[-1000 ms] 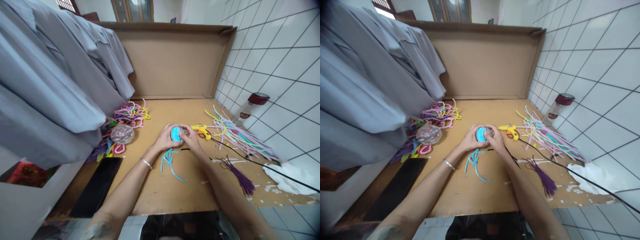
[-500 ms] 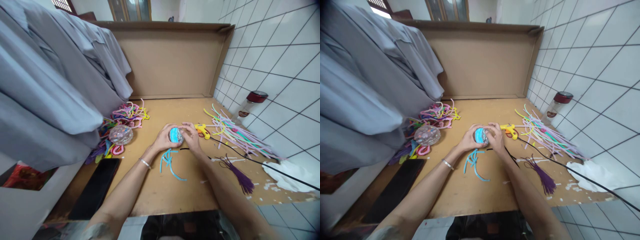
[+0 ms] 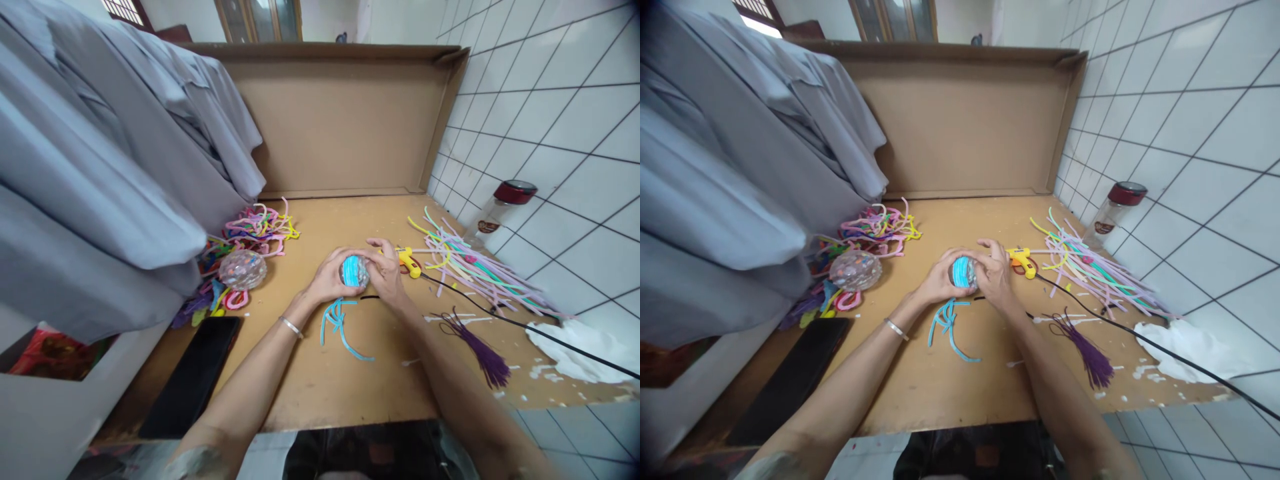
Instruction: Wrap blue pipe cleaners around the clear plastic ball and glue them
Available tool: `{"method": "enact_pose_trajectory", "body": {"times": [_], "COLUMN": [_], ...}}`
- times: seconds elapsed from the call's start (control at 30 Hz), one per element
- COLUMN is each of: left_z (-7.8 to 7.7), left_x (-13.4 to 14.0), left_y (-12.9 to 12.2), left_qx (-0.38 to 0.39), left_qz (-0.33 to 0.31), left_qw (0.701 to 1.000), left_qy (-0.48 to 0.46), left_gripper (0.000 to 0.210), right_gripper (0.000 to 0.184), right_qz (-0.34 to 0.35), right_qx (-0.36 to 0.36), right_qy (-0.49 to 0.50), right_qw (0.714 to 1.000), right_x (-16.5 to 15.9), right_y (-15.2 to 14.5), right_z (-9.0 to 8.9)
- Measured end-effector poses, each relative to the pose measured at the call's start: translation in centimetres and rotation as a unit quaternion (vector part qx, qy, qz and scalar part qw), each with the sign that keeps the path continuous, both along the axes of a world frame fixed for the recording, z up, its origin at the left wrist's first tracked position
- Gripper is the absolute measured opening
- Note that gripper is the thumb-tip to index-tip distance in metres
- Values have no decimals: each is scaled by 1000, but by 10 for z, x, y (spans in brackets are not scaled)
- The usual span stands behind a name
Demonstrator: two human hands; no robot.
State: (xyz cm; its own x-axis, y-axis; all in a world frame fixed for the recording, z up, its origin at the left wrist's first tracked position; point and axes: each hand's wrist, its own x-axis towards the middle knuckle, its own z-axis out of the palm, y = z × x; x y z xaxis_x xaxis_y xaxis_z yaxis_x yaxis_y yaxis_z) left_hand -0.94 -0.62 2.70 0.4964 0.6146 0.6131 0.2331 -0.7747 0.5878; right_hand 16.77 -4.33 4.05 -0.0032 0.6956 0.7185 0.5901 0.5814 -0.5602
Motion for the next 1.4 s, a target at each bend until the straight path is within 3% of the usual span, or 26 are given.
{"method": "enact_pose_trajectory", "body": {"times": [0.4, 0.6, 0.8, 1.03, 1.2, 1.3, 1.4], "left_z": [2, -2, -7, -4, -4, -7, -11], "left_x": [-6, -5, -6, -8, -7, -5, -4], "left_y": [1, 2, 2, 2, 0, -3, -2], "left_qx": [-7, -5, -2, -21, -11, 39, 113], "left_qz": [43, 27, -12, -15, -15, -9, 14], "left_qw": [998, 999, 1000, 1000, 1000, 999, 992], "left_qy": [54, 17, -15, -15, -2, 10, 51], "left_gripper": [98, 93, 75, 74, 69, 63, 56], "right_gripper": [35, 34, 34, 33, 25, 26, 39], "right_qz": [28, 86, 78, 46, 93, 65, 38], "right_qx": [-37, -51, -56, -17, -41, -58, -86], "right_qy": [13, 57, 46, -12, 137, 213, 238], "right_qw": [999, 993, 994, 999, 985, 973, 967], "right_x": [-2, 1, 3, 2, 2, 4, 5], "right_y": [3, 7, 9, 1, 1, 6, 12], "right_z": [-7, -7, -9, -3, 2, -2, -12]}}
